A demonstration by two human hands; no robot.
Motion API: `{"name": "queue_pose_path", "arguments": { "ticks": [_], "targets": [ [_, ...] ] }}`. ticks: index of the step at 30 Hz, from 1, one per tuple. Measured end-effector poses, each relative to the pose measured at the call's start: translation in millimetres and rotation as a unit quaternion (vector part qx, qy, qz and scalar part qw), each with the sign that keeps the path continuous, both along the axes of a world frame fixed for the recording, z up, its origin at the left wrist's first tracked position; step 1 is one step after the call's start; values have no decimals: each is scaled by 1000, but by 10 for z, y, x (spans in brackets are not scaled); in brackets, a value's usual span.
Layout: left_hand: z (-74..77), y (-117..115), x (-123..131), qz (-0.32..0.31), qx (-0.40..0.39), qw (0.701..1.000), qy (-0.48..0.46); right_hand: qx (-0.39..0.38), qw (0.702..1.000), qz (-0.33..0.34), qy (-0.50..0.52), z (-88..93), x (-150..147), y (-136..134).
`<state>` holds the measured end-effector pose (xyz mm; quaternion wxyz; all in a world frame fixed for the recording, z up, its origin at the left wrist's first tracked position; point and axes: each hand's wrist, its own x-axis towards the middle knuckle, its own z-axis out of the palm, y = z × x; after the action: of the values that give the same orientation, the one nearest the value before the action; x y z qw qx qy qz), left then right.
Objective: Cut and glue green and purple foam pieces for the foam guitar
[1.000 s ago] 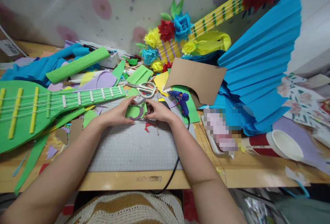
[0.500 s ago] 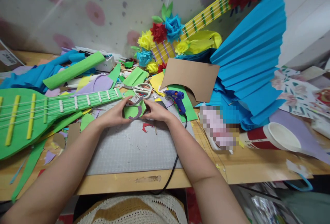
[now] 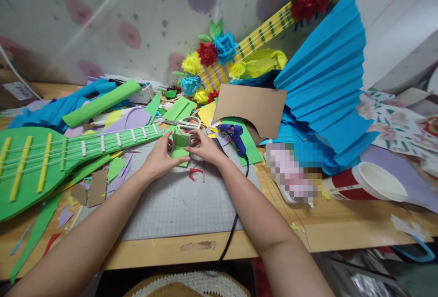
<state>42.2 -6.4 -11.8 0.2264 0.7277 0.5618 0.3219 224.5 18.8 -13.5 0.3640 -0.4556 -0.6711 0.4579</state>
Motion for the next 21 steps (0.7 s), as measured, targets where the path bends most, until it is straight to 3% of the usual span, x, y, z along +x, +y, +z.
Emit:
{"name": "queue_pose_path", "arguments": {
  "ticks": [4, 9, 15, 21],
  "targets": [
    [-2, 109, -96, 45, -19, 994, -99, -4, 1000, 10, 22, -58, -8, 33],
    [-105, 227, -118, -22, -96, 934, -343, -37, 998, 16, 51, -71, -23, 46],
    [-49, 185, -95, -17, -125, 919, -374, -95, 992, 2, 85, -29, -47, 32],
    [-34, 162, -87, -19, -119, 921, -369, -78, 994, -12, 70, -23, -46, 25]
  ]
}}
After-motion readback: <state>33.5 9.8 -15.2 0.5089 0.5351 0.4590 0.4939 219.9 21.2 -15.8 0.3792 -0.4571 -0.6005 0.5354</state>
